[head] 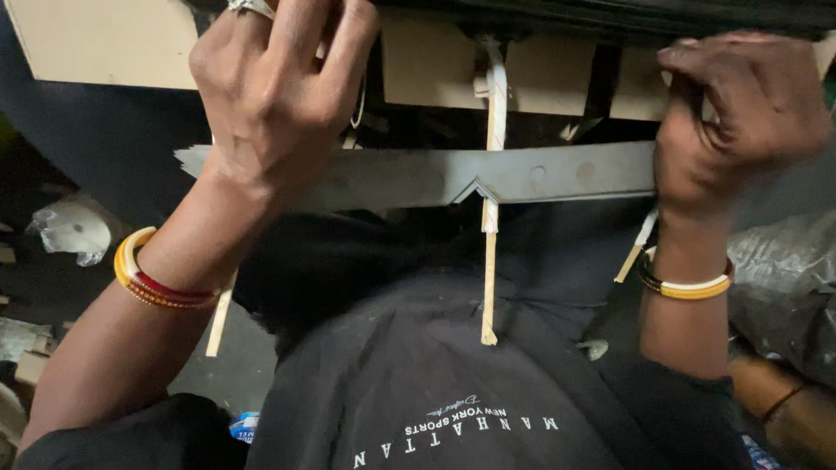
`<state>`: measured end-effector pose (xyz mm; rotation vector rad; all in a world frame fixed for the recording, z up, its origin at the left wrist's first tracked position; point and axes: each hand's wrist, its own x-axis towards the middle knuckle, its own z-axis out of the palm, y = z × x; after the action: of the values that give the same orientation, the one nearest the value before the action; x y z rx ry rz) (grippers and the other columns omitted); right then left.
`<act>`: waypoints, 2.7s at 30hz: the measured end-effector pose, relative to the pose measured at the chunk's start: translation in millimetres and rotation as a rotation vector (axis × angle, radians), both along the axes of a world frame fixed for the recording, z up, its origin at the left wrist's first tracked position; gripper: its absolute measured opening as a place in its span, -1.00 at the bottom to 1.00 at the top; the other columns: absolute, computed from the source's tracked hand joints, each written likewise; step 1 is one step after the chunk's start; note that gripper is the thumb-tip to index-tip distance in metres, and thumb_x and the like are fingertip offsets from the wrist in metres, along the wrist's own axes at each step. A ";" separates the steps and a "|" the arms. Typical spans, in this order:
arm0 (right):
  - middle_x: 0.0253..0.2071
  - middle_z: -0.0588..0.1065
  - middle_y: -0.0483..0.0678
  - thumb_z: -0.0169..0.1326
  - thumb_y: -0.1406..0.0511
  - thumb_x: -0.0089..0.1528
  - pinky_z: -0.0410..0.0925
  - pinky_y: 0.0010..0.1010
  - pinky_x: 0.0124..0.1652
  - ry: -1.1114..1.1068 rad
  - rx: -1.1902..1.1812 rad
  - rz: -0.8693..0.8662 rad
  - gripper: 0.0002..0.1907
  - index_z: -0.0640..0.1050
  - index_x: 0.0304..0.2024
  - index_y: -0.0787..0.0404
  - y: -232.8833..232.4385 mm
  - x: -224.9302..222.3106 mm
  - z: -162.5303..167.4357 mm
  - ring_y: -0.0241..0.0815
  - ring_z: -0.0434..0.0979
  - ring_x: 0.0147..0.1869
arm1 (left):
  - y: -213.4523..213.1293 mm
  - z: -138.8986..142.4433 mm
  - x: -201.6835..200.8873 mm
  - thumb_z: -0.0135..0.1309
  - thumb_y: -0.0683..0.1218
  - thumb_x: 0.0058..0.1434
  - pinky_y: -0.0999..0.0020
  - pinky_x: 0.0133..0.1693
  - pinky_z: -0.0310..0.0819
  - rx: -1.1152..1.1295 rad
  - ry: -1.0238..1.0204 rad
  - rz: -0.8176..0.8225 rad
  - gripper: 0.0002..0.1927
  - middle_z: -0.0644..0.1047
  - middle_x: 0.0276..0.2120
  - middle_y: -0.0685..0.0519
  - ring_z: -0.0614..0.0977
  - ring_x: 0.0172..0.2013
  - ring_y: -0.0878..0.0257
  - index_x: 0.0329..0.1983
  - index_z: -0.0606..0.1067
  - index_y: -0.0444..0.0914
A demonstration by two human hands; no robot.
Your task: The person sits on the floor with a large stack of dark laminated sheets resting on their lap. They pull and separate thin strips from the edge of the stack and fold a gray paper strip over a metal bar, pressing it down by hand.
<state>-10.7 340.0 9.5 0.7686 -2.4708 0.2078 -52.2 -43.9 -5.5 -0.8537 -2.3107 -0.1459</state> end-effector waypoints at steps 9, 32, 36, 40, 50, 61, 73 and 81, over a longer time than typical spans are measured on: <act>0.07 0.59 0.08 0.31 0.42 0.30 0.47 -0.28 0.04 -0.310 -0.095 -0.022 -0.80 0.60 -0.05 0.34 -60.9 29.6 52.1 0.02 0.62 0.09 | 11.9 67.1 32.4 0.28 -0.07 0.23 0.22 -0.13 0.48 0.037 -0.345 -0.070 -0.55 0.51 -0.06 -0.03 0.59 -0.16 0.11 0.15 0.49 -0.29; -0.15 0.53 0.06 0.42 0.20 0.13 0.35 -0.18 -0.07 -0.334 -0.160 0.017 -0.49 0.64 0.03 0.35 -104.9 49.0 57.2 -0.01 0.47 -0.08 | 29.1 49.4 61.0 0.34 0.04 0.05 0.12 -0.01 0.43 0.330 -0.617 -0.268 -0.39 0.57 -0.04 -0.04 0.59 -0.07 0.00 0.14 0.47 -0.26; -0.10 0.53 -0.01 0.33 0.26 0.22 0.35 -0.15 0.01 -0.218 -0.135 0.033 -0.63 0.61 0.04 0.26 -88.4 65.8 44.3 -0.05 0.49 0.01 | 29.5 58.5 61.7 0.29 -0.09 0.25 0.19 -0.20 0.40 0.020 -0.312 -0.344 -0.54 0.54 -0.21 -0.02 0.55 -0.23 0.12 0.22 0.55 -0.23; -0.06 0.54 -0.04 0.25 0.34 0.33 0.40 -0.25 0.04 -0.193 -0.155 0.078 -0.69 0.59 0.12 0.29 -78.1 62.9 24.2 -0.12 0.52 0.02 | 46.7 53.8 58.3 0.21 -0.13 0.33 0.25 -0.29 0.38 -0.095 -0.200 -0.320 -0.69 0.57 -0.23 -0.03 0.56 -0.29 0.15 0.14 0.59 -0.21; -0.11 0.52 -0.01 0.18 0.58 0.20 0.37 -0.21 -0.02 -0.258 -0.166 -0.254 -0.57 0.70 0.06 0.13 36.4 69.1 46.1 0.00 0.49 -0.02 | 63.1 60.8 43.6 0.16 -0.17 0.35 0.34 -0.31 0.35 -0.148 -0.227 -0.265 -0.72 0.62 -0.31 0.06 0.56 -0.38 0.26 0.11 0.63 -0.17; -0.10 0.57 0.05 0.04 0.71 0.30 0.49 -0.41 -0.03 0.031 -0.461 -0.159 -0.79 0.58 -0.13 0.45 78.0 8.0 12.6 -0.12 0.61 -0.02 | 92.0 58.6 1.9 0.12 -0.19 0.44 0.36 -0.29 0.31 -0.197 -0.066 -0.229 -0.73 0.58 -0.29 0.06 0.52 -0.34 0.27 0.15 0.66 -0.23; -0.04 0.54 0.05 0.24 0.58 0.32 0.47 -0.29 0.06 0.061 -0.316 -0.316 -0.82 0.58 -0.06 0.36 63.6 18.9 7.8 -0.03 0.59 0.07 | 89.0 41.4 14.0 0.12 -0.29 0.48 0.33 -0.24 0.35 -0.091 -0.136 -0.186 -0.75 0.58 -0.24 0.04 0.55 -0.30 0.23 0.15 0.65 -0.23; 0.01 0.42 0.10 0.23 0.48 0.41 0.38 -0.22 0.06 -0.252 -0.469 -0.571 -0.62 0.45 0.24 0.37 31.9 54.5 -0.5 0.03 0.47 0.04 | 68.9 65.6 22.2 0.17 -0.24 0.49 0.39 -0.25 0.34 -0.122 -0.176 -0.181 -0.80 0.61 -0.26 0.03 0.59 -0.31 0.26 0.12 0.66 -0.24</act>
<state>43.8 371.9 9.0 -0.1730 -2.6024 0.6645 -29.9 25.0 60.2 -1.1541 -2.4221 -0.1661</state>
